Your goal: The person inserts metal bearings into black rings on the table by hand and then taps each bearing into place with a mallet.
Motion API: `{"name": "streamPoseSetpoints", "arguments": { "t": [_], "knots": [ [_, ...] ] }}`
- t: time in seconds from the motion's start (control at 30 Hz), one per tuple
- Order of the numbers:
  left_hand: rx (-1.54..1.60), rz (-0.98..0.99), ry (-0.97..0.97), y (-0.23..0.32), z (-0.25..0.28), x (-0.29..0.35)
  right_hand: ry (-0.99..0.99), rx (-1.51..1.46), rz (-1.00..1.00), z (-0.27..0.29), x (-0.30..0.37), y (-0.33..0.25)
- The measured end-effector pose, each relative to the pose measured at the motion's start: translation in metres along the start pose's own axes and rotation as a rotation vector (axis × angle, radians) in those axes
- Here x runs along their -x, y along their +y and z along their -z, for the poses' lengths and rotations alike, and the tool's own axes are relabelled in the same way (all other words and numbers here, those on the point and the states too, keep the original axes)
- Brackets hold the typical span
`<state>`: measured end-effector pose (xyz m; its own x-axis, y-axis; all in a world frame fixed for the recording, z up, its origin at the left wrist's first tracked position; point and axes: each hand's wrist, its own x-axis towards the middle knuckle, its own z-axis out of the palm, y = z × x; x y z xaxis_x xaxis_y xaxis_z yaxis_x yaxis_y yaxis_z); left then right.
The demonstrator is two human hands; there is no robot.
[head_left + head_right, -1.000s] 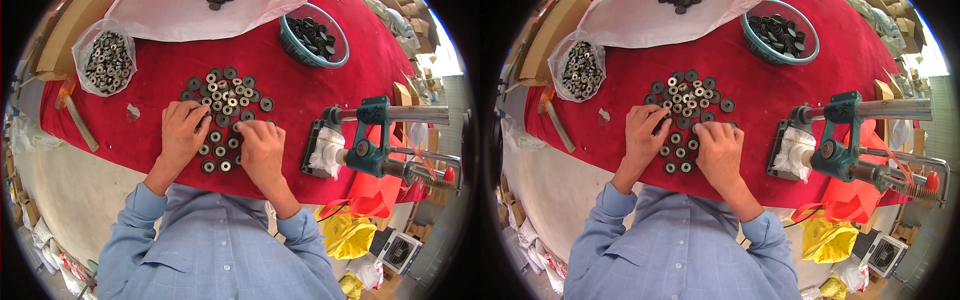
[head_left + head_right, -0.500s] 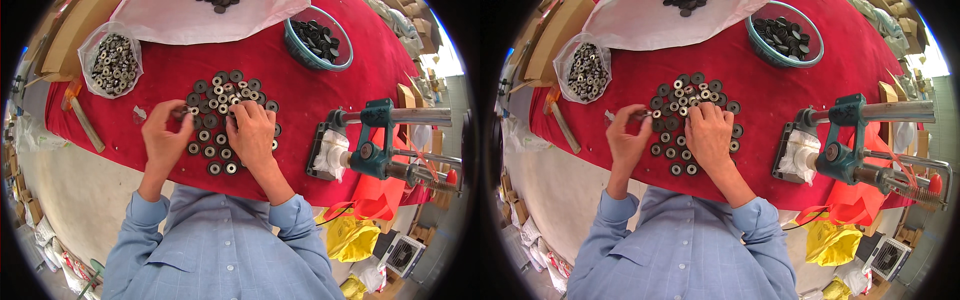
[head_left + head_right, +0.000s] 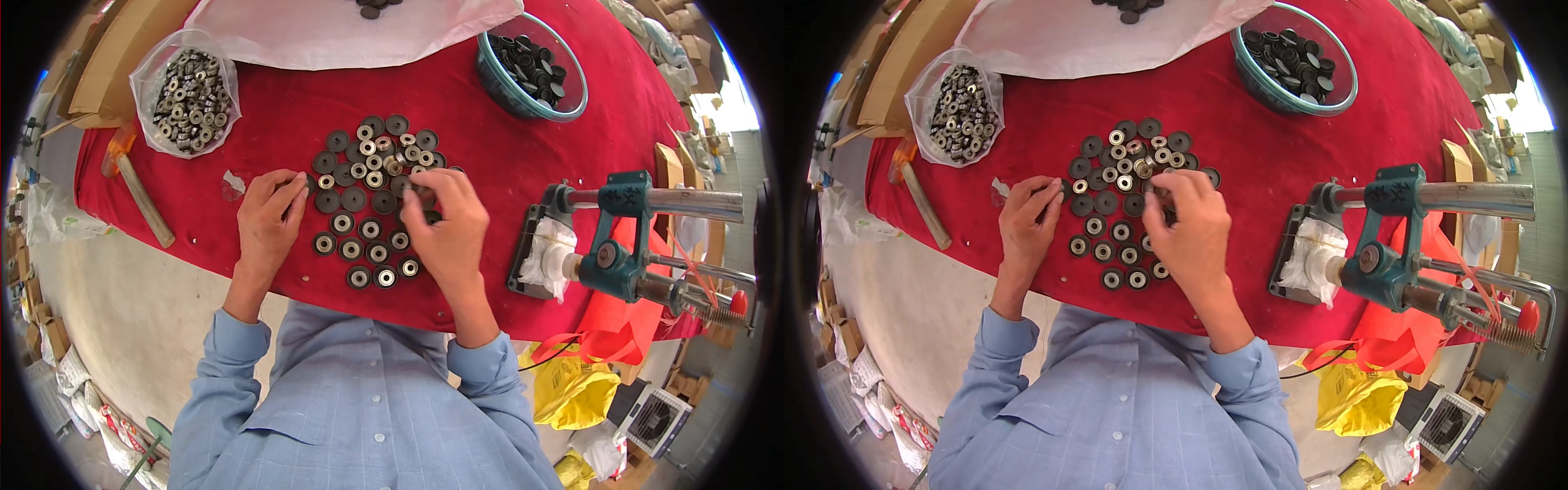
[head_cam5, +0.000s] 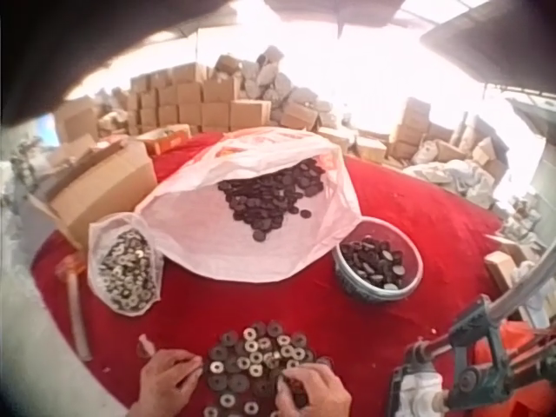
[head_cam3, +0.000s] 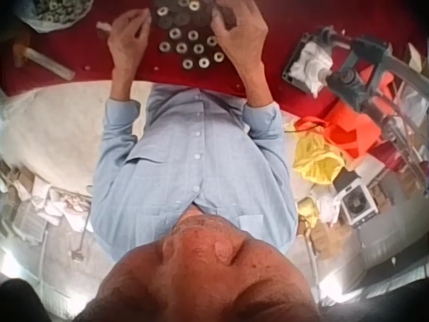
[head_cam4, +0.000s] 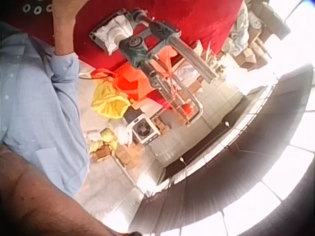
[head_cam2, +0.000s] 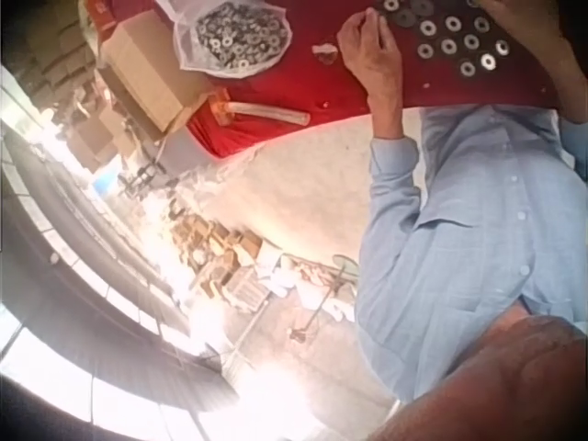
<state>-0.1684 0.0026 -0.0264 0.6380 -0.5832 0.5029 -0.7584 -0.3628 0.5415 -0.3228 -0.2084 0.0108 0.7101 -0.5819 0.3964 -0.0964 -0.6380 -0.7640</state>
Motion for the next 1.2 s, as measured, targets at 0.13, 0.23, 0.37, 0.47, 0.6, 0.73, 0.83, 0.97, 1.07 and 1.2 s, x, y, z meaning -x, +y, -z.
{"name": "streamPoseSetpoints", "arguments": {
  "t": [0.13,0.23,0.37,0.47,0.6,0.73,0.83,0.97,1.07,1.2],
  "knots": [
    [-0.034,-0.114,-0.065,0.002,0.000,-0.001,0.069,0.001,-0.154,0.044,0.011,0.011],
    [-0.055,-0.135,-0.098,0.001,0.005,-0.001,0.092,0.061,-0.175,0.065,0.028,0.024],
    [-0.176,-0.205,-0.122,-0.002,0.009,0.004,0.081,0.114,-0.154,0.067,0.043,0.029],
    [-0.289,-0.237,-0.166,0.000,0.012,0.008,0.058,0.159,-0.129,0.061,0.048,0.033],
    [-0.333,-0.245,-0.164,0.001,0.010,0.012,0.025,0.287,-0.043,0.052,0.043,0.044],
    [-0.285,-0.206,-0.159,0.001,0.011,0.014,-0.024,0.349,0.072,0.051,0.042,0.048],
    [-0.273,-0.190,-0.162,0.003,0.014,0.013,-0.030,0.341,0.113,0.050,0.045,0.052],
    [-0.162,-0.139,-0.143,0.005,0.013,0.011,-0.129,0.420,0.115,0.053,0.052,0.042],
    [-0.065,-0.079,-0.061,0.010,0.012,0.007,-0.149,0.592,0.185,0.053,0.059,0.036],
    [-0.012,-0.053,-0.056,0.019,-0.002,-0.014,-0.138,0.747,0.200,0.055,0.065,0.031]
  ]
}}
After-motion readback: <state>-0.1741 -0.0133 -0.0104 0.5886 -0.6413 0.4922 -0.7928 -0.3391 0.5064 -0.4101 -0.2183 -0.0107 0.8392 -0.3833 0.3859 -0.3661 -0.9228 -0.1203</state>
